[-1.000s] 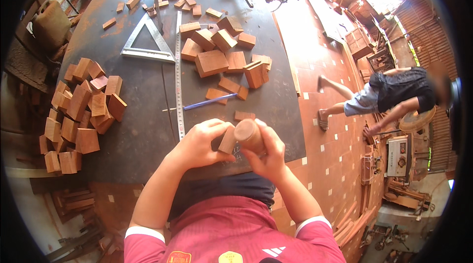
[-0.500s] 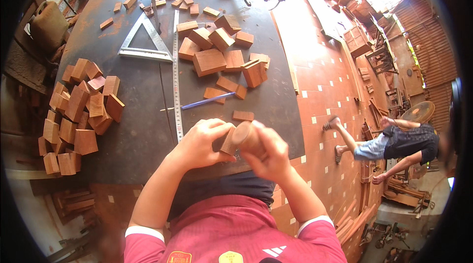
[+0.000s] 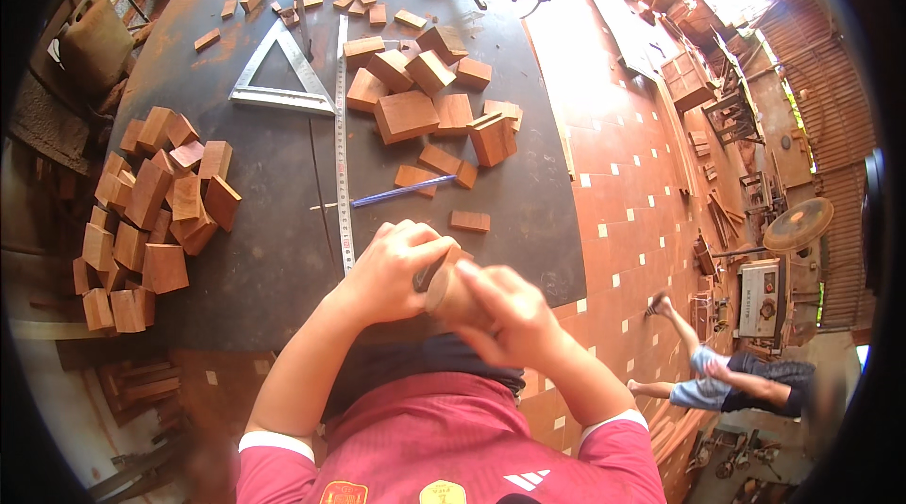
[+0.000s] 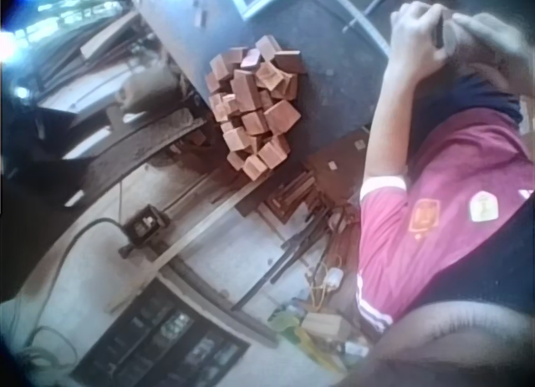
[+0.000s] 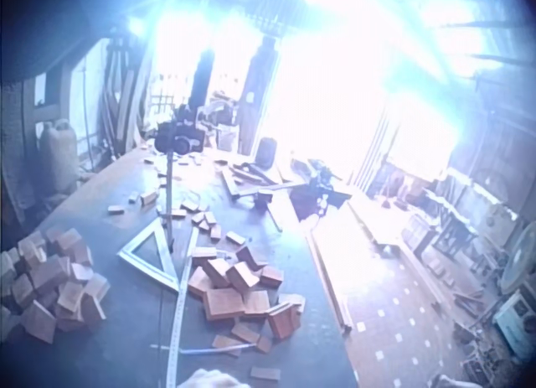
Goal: The person holds a small rectangular wooden block in one hand and a cylindrical sanding tool in the other. They repeatedly rub the sanding tool against the edges and faces of the block to smooth the surface. The person rotates the block to access different sides and continues the sanding motion throughout the clip.
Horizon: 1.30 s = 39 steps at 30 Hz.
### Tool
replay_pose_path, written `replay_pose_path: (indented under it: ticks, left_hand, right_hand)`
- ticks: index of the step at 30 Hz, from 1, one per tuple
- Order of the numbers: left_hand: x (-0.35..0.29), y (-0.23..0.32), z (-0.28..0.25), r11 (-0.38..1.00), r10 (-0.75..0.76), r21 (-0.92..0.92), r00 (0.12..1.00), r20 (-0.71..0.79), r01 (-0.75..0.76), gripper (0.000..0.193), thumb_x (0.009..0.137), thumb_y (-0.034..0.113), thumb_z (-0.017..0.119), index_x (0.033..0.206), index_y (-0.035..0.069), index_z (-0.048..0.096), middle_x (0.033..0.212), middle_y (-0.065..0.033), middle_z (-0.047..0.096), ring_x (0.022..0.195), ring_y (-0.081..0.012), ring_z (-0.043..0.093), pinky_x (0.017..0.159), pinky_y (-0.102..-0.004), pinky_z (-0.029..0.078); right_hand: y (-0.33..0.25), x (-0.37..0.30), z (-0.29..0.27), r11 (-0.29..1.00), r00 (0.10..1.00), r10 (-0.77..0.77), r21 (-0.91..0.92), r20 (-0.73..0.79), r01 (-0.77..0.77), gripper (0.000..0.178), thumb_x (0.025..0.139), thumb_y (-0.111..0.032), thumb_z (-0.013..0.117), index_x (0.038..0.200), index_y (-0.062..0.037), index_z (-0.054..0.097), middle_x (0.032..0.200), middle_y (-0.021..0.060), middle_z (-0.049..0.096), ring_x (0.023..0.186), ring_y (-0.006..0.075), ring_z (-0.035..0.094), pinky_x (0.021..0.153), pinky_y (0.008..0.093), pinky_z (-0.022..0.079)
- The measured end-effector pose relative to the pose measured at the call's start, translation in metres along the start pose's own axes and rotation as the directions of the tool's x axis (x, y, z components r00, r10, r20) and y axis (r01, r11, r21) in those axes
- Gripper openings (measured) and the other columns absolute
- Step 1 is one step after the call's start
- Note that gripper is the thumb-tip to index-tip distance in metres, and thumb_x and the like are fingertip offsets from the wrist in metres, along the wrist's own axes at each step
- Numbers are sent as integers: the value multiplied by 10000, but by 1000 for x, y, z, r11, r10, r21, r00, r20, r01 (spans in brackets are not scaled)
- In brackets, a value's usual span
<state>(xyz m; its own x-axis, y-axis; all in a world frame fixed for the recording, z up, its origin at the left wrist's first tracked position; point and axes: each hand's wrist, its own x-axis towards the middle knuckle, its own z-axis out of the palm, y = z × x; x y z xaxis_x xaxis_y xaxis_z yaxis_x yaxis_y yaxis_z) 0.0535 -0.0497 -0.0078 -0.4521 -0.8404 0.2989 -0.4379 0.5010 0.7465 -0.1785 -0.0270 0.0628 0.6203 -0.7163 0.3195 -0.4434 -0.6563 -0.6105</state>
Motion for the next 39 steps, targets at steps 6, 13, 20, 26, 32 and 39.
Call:
replay_pose_path:
  ticks: [6, 13, 20, 26, 32, 39]
  left_hand:
    - [-1, -3, 4, 1000, 13, 21, 999, -30, -13, 609, 686, 307, 960, 1227, 127, 746, 1149, -70, 707, 1087, -292, 660, 996, -451, 462]
    - [2, 6, -4, 997, -14, -81, 1000, -10, 13, 507, 733, 125, 841, 1231, 108, 741, 1140, -76, 705, 1098, -287, 656, 999, -452, 462]
    - [4, 5, -4, 997, -22, -72, 1000, -3, 22, 597, 677, 286, 960, 1214, 133, 749, 1128, -62, 707, 1084, -283, 658, 991, -455, 455]
    - [2, 1, 1, 999, -30, -35, 999, -12, 30, 540, 715, 231, 908, 1225, 141, 755, 1128, -64, 709, 1081, -285, 660, 997, -444, 452]
    - [0, 0, 3, 999, -21, -27, 999, -30, 21, 522, 737, 199, 881, 1239, 134, 753, 1117, -65, 702, 1073, -285, 657, 987, -440, 455]
    - [3, 3, 1, 999, -13, -43, 1000, -9, 13, 685, 674, 349, 981, 1273, 119, 742, 1146, -72, 691, 1093, -288, 650, 993, -446, 453]
  right_hand:
    - [-8, 8, -5, 1000, 997, -11, -26, 72, 13, 719, 818, -106, 878, 1457, 25, 577, 1008, 221, 667, 876, 393, 686, 781, 462, 578]
    - [5, 13, -10, 991, 998, 69, -112, -12, -70, 703, 823, -109, 868, 1456, 19, 590, 1028, 207, 669, 877, 392, 697, 781, 446, 594]
    - [20, 15, -9, 995, 996, 65, -69, -63, -69, 732, 798, -90, 886, 1460, 8, 588, 996, 193, 661, 882, 385, 706, 770, 444, 589]
    - [7, 9, -8, 999, 1000, 12, -43, 14, -12, 757, 796, -79, 880, 1480, 17, 568, 1077, 232, 688, 895, 392, 709, 782, 448, 593]
    - [-8, 2, -6, 1000, 994, 3, -32, 111, 1, 741, 796, -99, 891, 1453, 43, 580, 1075, 233, 692, 906, 390, 710, 785, 454, 597]
    - [10, 14, -25, 985, 992, 126, -121, -13, -126, 770, 783, -109, 903, 1477, -4, 588, 1054, 235, 737, 930, 417, 746, 826, 427, 617]
